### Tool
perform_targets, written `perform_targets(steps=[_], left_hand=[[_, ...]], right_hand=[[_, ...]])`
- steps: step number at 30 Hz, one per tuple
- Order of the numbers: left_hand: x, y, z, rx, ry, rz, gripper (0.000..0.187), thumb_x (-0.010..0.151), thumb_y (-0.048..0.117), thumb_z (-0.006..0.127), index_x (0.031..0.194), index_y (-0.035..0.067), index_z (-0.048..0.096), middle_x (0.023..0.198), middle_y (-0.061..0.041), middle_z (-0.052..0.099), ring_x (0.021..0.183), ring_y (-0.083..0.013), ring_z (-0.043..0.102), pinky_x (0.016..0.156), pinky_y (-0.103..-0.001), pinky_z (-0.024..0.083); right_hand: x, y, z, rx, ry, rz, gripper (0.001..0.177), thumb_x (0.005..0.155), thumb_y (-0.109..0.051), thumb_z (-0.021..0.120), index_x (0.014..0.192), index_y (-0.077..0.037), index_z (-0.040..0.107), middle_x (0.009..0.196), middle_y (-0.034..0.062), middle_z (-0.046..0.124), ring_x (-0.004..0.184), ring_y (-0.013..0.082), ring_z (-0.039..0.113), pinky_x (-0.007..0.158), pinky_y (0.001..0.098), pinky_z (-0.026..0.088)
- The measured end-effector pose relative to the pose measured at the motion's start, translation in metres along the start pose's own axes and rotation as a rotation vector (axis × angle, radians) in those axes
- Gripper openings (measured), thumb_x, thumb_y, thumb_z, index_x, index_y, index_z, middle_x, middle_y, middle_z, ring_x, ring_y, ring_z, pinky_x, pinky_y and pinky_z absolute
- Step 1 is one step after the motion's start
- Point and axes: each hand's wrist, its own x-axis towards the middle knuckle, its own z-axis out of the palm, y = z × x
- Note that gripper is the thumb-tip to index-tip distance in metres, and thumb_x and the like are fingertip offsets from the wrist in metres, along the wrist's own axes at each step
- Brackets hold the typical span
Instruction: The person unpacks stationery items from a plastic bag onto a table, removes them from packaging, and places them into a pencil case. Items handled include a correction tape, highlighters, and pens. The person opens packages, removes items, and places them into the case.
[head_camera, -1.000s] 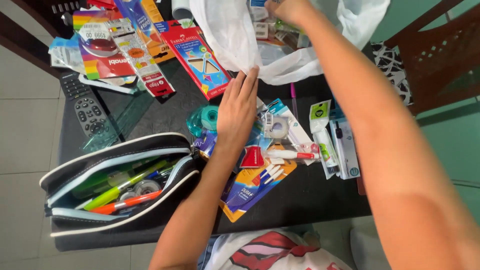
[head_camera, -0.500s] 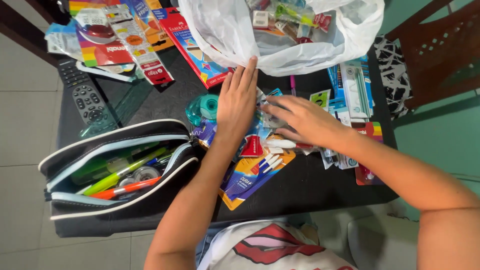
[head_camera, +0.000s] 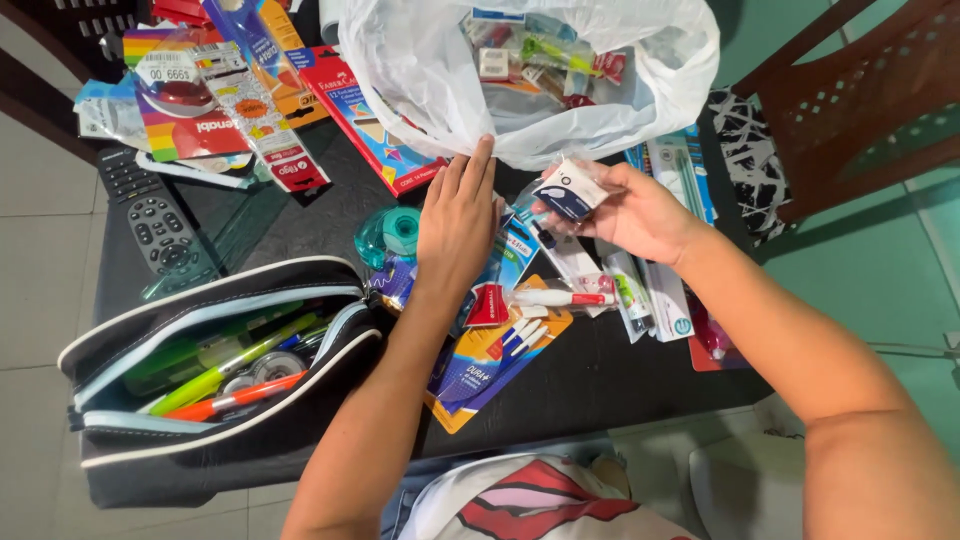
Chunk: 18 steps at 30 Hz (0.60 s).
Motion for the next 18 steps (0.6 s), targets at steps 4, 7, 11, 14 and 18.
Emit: perform_targets(steps=[4,7,11,14,18], left_hand=[[0.0,0.0,-0.002,0.007,0.014,0.01,0.059,0.113,0.037,0.062,0.164,0.008,0.054,0.179,-0.005,0.04,0.155,-0.0295,0.048,0.13,-0.047,0.039],[0.002,0.0,-0.013,-0.007,0.046,0.034,0.058,0.11,0.035,0.065,0.16,0.007,0.058,0.176,-0.007,0.045,0.152,-0.0287,0.05,0.129,-0.046,0.04],[0.005,0.001,-0.032,-0.027,0.017,0.083,0.053,0.11,0.031,0.069,0.157,0.006,0.062,0.172,-0.004,0.05,0.142,-0.0265,0.058,0.121,-0.044,0.048],[0.003,0.003,-0.039,-0.048,0.043,0.108,0.047,0.112,0.028,0.067,0.153,0.005,0.065,0.168,-0.003,0.054,0.138,-0.0259,0.06,0.119,-0.043,0.05],[0.008,0.003,-0.044,-0.056,0.067,0.132,0.048,0.113,0.026,0.067,0.155,0.005,0.065,0.165,-0.004,0.057,0.136,-0.0257,0.062,0.119,-0.042,0.05]], right_hand=[[0.008,-0.024,0.004,0.067,-0.003,0.032,0.06,0.105,-0.035,0.051,0.154,-0.002,0.062,0.13,0.0311,0.076,0.111,0.035,0.081,0.102,0.0449,0.065],[0.027,-0.057,0.008,-0.095,0.018,0.01,0.06,0.108,-0.03,0.036,0.159,-0.001,0.051,0.133,0.0295,0.07,0.114,0.0325,0.078,0.101,0.0441,0.065],[0.072,-0.101,0.008,-0.652,0.083,-0.158,0.041,0.116,-0.03,0.048,0.149,-0.006,0.051,0.145,0.0232,0.066,0.113,0.0225,0.072,0.096,0.0286,0.066],[0.119,-0.103,-0.033,-1.15,0.223,-0.29,0.019,0.118,-0.023,0.057,0.133,-0.012,0.056,0.139,0.0124,0.063,0.115,0.0224,0.066,0.097,0.0344,0.056],[0.198,-0.102,-0.121,-1.791,0.312,-0.507,0.021,0.12,-0.021,0.073,0.128,-0.006,0.061,0.107,0.0182,0.067,0.095,0.0389,0.064,0.077,0.0523,0.047]])
